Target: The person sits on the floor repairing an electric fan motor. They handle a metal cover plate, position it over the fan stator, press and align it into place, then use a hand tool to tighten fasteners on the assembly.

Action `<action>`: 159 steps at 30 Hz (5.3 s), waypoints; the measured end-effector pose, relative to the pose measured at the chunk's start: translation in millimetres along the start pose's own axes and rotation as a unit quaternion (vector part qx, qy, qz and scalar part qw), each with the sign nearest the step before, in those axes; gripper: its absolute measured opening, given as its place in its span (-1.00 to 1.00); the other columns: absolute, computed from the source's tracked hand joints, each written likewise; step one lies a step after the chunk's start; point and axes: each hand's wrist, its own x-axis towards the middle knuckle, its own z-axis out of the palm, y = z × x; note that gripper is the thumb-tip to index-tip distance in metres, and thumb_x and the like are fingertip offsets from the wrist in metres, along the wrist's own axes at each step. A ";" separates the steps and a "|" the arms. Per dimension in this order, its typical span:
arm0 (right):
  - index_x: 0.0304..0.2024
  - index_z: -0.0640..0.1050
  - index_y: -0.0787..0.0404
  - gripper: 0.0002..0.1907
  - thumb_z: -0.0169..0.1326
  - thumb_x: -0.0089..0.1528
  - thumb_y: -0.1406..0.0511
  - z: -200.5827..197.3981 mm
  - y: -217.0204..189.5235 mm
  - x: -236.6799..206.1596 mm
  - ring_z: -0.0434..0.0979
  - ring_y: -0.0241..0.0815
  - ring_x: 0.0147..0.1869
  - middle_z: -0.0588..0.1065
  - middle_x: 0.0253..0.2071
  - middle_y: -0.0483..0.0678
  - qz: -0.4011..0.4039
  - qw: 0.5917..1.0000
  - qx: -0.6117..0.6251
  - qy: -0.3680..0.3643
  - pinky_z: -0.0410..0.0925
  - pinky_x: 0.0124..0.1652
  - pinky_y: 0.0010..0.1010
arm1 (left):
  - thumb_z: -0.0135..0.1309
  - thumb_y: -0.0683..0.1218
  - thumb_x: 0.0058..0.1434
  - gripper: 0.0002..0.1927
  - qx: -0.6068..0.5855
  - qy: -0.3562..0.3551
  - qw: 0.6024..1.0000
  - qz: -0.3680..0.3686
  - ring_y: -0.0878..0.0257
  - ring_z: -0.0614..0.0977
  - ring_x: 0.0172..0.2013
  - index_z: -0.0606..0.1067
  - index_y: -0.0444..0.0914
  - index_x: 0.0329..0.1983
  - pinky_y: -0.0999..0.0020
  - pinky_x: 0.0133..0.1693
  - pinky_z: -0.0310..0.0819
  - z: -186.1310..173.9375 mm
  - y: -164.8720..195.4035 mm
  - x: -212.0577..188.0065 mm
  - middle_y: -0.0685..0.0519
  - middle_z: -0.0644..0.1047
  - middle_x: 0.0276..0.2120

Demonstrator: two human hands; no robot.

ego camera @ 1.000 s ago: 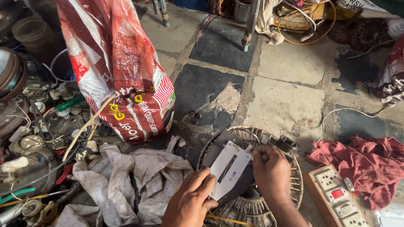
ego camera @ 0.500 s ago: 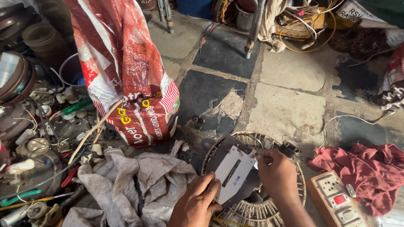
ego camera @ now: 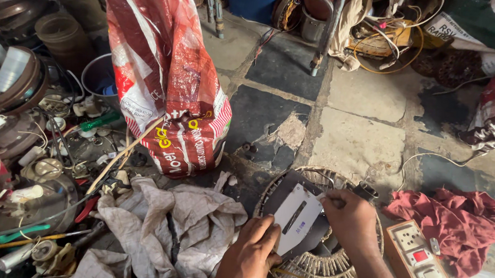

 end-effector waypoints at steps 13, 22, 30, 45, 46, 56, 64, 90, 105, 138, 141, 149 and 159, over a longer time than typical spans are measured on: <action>-0.18 0.70 0.15 -0.80 0.20 0.19 0.23 11.3 -7.2 -7.8 0.69 -0.02 -0.27 0.64 -0.35 0.07 0.020 0.997 -0.021 0.067 0.47 -0.18 -0.26 | 0.30 -0.16 0.10 -0.40 -0.012 -0.033 0.999 -0.029 -0.12 0.27 0.35 0.39 -0.27 0.22 0.07 0.17 0.36 0.9 0.2 1.3 -0.04 0.29 0.40; -0.19 0.70 0.14 -0.80 0.20 0.16 0.25 15.0 -16.5 -4.0 0.67 0.03 -0.26 0.63 -0.34 0.07 -0.004 0.998 -0.016 0.054 0.48 -0.18 -0.23 | 0.32 -0.18 0.04 -0.39 -0.017 0.016 1.000 -0.007 -0.10 0.33 0.32 0.43 -0.28 0.19 0.10 0.19 0.34 -1.3 -3.6 -1.1 -0.05 0.33 0.34; -0.16 0.70 0.16 -0.79 0.22 0.15 0.30 10.4 2.5 -6.1 0.64 0.04 -0.18 0.59 -0.19 0.09 -0.107 0.991 -0.010 0.075 0.47 -0.14 -0.23 | 0.31 -0.14 0.06 -0.40 -0.003 0.005 1.000 -0.016 -0.07 0.31 0.34 0.43 -0.25 0.20 0.11 0.18 0.34 4.8 1.4 0.1 0.00 0.33 0.34; 0.07 0.60 0.10 -0.58 0.18 0.13 0.39 -15.5 22.4 -30.4 0.58 -0.09 -0.22 0.53 -0.28 -0.02 -0.161 0.984 0.046 0.058 0.46 -0.17 -0.28 | 0.27 -0.07 0.14 -0.42 -0.003 0.058 0.998 0.012 -0.06 0.39 0.28 0.43 -0.36 0.20 0.14 0.17 0.36 -3.8 16.4 -5.4 -0.06 0.36 0.29; 0.07 0.61 0.08 -0.60 0.16 0.15 0.38 -20.1 25.8 -32.1 0.59 -0.13 -0.22 0.53 -0.26 -0.04 -0.151 0.983 0.053 0.087 0.48 -0.18 -0.31 | 0.28 -0.08 0.13 -0.42 0.002 0.069 0.997 0.029 -0.09 0.40 0.26 0.44 -0.37 0.19 0.11 0.17 0.35 -3.8 14.3 -5.3 -0.08 0.37 0.27; 0.22 0.49 0.31 -0.43 0.28 0.24 0.18 -45.1 61.2 9.4 0.59 -0.07 0.08 0.59 -0.01 0.14 -0.156 0.974 0.104 0.125 0.43 -0.01 -0.28 | 0.16 0.11 0.29 -0.54 -0.016 0.100 0.992 0.072 -0.12 0.52 0.10 0.54 -0.34 0.05 0.01 0.06 0.36 -4.9 1.7 -1.1 -0.14 0.49 0.13; 0.05 0.56 0.39 -0.62 0.22 0.28 0.25 -40.6 72.7 17.4 0.56 -0.30 -0.11 0.62 -0.17 -0.01 0.006 0.956 0.279 0.094 0.40 -0.09 -0.50 | -0.01 -0.02 0.37 -0.72 -0.040 0.212 0.976 0.042 -0.03 0.59 -0.08 0.56 -0.29 -0.05 0.09 -0.04 0.44 -0.2 5.9 13.9 -0.07 0.56 -0.09; 0.05 0.57 0.32 -0.60 0.20 0.27 0.18 -34.0 77.1 12.9 0.59 -0.34 -0.20 0.62 -0.24 -0.02 -0.003 0.979 0.186 0.090 0.42 -0.17 -0.50 | 0.26 -0.07 0.14 -0.86 0.075 0.172 0.964 0.186 0.11 0.57 -0.19 0.62 -0.15 -0.24 0.12 -0.11 0.40 -12.2 20.6 113.7 0.15 0.57 -0.27; 0.09 0.56 0.25 -0.63 0.06 0.38 0.14 -53.1 53.7 2.2 0.45 -0.32 -0.28 0.57 -0.20 -0.09 0.160 0.898 0.402 0.080 0.29 -0.33 -0.39 | 0.26 0.00 0.21 -0.67 -0.014 0.150 0.972 0.179 0.00 0.54 -0.10 0.55 -0.22 -0.03 0.05 -0.01 0.39 -2.5 2.2 115.0 0.00 0.53 -0.17; 0.25 0.53 0.31 -0.50 0.26 0.27 0.31 -32.1 74.8 9.3 0.58 -0.25 -0.13 0.60 -0.13 0.04 -0.028 0.991 0.113 0.070 0.41 -0.07 -0.43 | 0.06 -0.22 0.27 -0.67 -0.101 0.326 0.934 -0.109 0.15 0.66 -0.11 0.48 -0.25 0.12 0.25 0.00 0.54 -86.3 -73.3 1.9 -0.04 0.59 -0.11; 0.30 0.43 0.38 -0.43 0.23 0.28 0.31 -19.3 83.5 12.0 0.55 -0.26 0.03 0.55 0.05 0.06 -0.105 0.966 0.230 0.059 0.41 0.03 -0.44 | 0.15 -0.13 0.20 -0.70 0.003 0.200 0.954 -0.222 0.05 0.67 -0.16 0.53 -0.19 0.02 0.18 -0.11 0.54 -57.9 -81.9 0.4 -0.06 0.62 -0.13; 0.41 0.24 0.31 -0.26 0.21 0.25 0.29 -28.1 107.0 -6.3 0.57 -0.14 0.17 0.48 0.18 0.12 -0.077 0.955 0.279 0.070 0.47 0.07 -0.35 | 0.08 -0.12 0.18 -0.74 0.071 0.147 0.984 -0.066 -0.13 0.62 -0.05 0.53 -0.23 -0.06 0.05 -0.03 0.49 7.8 -100.5 41.3 -0.14 0.61 -0.11; 0.11 0.59 0.14 -0.52 0.20 0.18 0.11 -147.8 103.2 -107.7 0.68 -0.09 -0.08 0.65 -0.09 0.03 -0.184 0.967 -0.112 -0.136 0.50 -0.09 -0.30 | 0.07 -0.01 0.23 -0.73 0.089 0.025 0.984 -0.151 -0.10 0.59 0.02 0.54 -0.16 -0.04 0.04 0.01 0.48 1.7 -80.2 29.8 -0.07 0.60 -0.01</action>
